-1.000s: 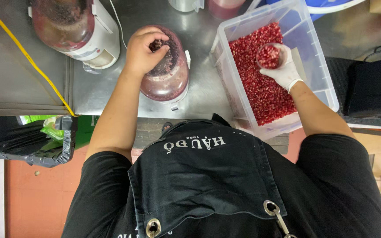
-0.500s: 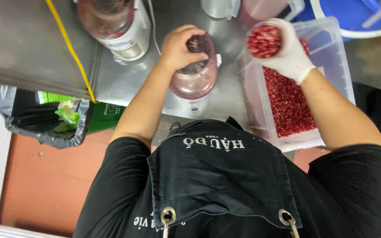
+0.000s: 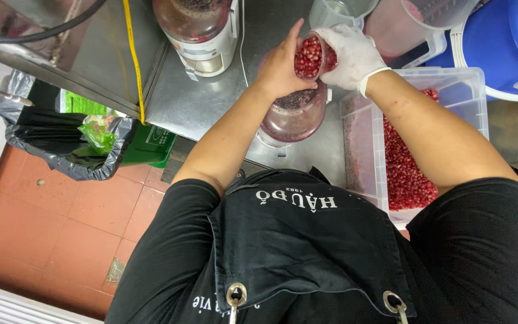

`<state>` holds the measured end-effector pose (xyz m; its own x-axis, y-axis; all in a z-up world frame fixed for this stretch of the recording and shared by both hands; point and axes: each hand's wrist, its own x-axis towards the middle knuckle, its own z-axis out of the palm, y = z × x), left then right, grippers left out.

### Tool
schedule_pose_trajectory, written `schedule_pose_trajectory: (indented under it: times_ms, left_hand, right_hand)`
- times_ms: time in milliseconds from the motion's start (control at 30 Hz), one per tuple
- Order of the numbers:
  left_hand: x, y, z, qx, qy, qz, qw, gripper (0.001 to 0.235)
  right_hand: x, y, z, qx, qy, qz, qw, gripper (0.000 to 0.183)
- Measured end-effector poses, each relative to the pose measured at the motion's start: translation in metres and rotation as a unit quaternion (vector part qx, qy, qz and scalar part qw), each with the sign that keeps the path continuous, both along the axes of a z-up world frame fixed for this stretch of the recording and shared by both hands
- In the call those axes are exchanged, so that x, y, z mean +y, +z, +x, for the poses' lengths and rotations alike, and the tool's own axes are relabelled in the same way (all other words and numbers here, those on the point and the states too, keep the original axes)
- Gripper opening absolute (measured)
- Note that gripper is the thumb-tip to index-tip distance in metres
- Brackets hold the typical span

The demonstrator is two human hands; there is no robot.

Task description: The person puts on gloves, removes the lid from a blender, and fills it with pomegranate seeds from a large container before placing the lid back on the blender.

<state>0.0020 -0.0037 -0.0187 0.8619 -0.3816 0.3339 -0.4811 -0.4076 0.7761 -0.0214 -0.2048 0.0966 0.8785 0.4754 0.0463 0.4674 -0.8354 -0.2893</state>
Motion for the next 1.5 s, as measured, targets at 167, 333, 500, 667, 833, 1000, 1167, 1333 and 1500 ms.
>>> schedule_pose_trajectory:
  times_ms: [167,333,500,667,833,1000,1167,1333,1500]
  left_hand:
    - [-0.001,0.004,0.000,-0.009,0.008,-0.005,1.000,0.138]
    - [0.001,0.010,0.000,0.030,0.010,-0.002,1.000,0.124]
    - [0.000,0.010,-0.002,0.029,0.010,-0.020,0.999,0.114]
    - [0.000,0.008,-0.001,0.013,0.016,-0.013,1.000,0.114]
    - [0.000,0.004,0.001,0.006,0.015,-0.011,1.000,0.119]
    - [-0.003,-0.006,0.005,0.006,0.006,-0.022,1.000,0.126]
    - [-0.002,-0.016,0.005,0.006,-0.022,-0.089,0.996,0.141]
    - [-0.006,-0.012,0.005,0.015,-0.025,-0.099,0.995,0.138]
    - [-0.003,-0.010,0.005,0.016,-0.010,-0.061,0.998,0.135]
  right_hand:
    - [0.008,0.004,0.006,-0.010,-0.006,-0.070,0.998,0.084]
    - [0.004,0.007,0.007,-0.017,-0.003,-0.086,0.996,0.083]
    - [0.003,0.004,0.010,-0.024,0.010,-0.090,0.996,0.083]
    - [0.004,0.004,0.006,-0.040,0.007,-0.103,0.994,0.085]
    - [0.004,0.004,0.005,-0.055,0.019,-0.105,0.993,0.086]
    - [0.004,0.008,0.004,-0.074,0.027,-0.109,0.991,0.081]
    - [0.009,0.012,0.009,-0.047,0.022,-0.139,0.989,0.088]
    - [0.012,0.014,0.008,-0.078,0.052,-0.152,0.984,0.086]
    - [0.017,0.020,0.010,-0.041,0.037,-0.188,0.981,0.088]
